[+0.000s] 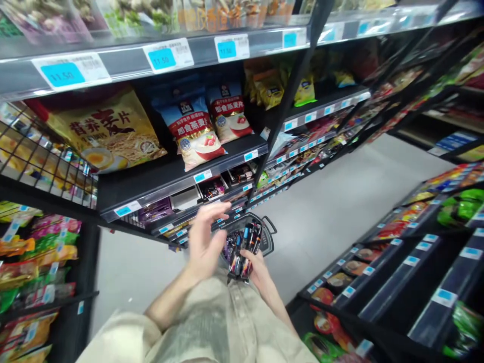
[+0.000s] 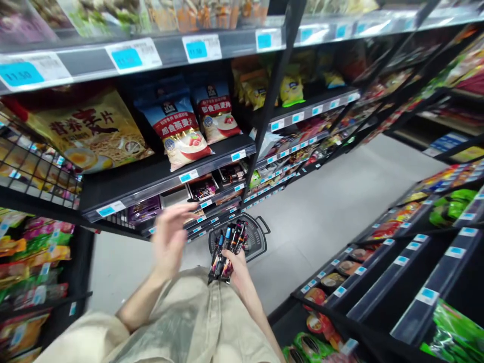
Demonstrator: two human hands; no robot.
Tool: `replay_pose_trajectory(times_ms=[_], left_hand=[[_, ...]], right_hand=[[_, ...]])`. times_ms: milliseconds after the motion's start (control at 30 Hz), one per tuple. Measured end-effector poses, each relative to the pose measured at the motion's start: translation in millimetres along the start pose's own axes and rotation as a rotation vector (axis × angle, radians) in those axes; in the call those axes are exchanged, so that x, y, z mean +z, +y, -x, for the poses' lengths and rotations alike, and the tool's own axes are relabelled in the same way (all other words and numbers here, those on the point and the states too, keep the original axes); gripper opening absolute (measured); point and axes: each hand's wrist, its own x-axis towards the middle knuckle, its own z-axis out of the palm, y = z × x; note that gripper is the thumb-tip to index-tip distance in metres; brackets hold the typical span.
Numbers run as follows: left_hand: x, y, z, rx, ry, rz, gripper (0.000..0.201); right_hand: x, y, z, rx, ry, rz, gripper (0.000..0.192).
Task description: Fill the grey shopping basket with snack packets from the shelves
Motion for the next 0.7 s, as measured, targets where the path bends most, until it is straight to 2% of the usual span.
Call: replay_pose_trajectory(times_ms=[67,133,167,233,333,500,600,700], left_hand=[[21.3,-31.9,7.0,-0.257,-0.136,0.038,0.058],[33.9,-67.7,23.8,-0.479,-0.195,-0.006,0.054],[36.6,-84.3,33.8,-0.531,-0.250,-0.031,0.050],[37.2,-112.5,51.2,-0.605,-0.285,-0.039,0.044],[34.7,-140.2,64.4,-0.675,-0.279,0.023,0.054],[39.5,-155.5,74.4,-0.866,-0.383,0.235,0.067],[46.6,-156.0,81.3,-0.913,-0.307,0.276,0.070],[53.4,-153.4,85.0,-0.979,-0.174,0.312,0.067]], right_hand=[[4.2,1.8,7.3,-0.023,-0.057,0.018,0.051],[6.7,7.2,13.2,-0.035,-0.086,0.036,0.053],[6.9,11.2,15.4,-0.028,-0.092,0.042,0.054],[4.9,20.8,16.7,-0.008,-0.065,0.033,0.057],[-5.0,34.8,9.9,0.027,-0.065,0.034,0.064],[-27.9,45.0,1.8,-0.004,-0.059,0.045,0.057],[-32.5,44.8,6.8,-0.030,-0.058,-0.006,0.060],[-30.5,43.8,14.1,-0.039,-0.026,-0.060,0.064]])
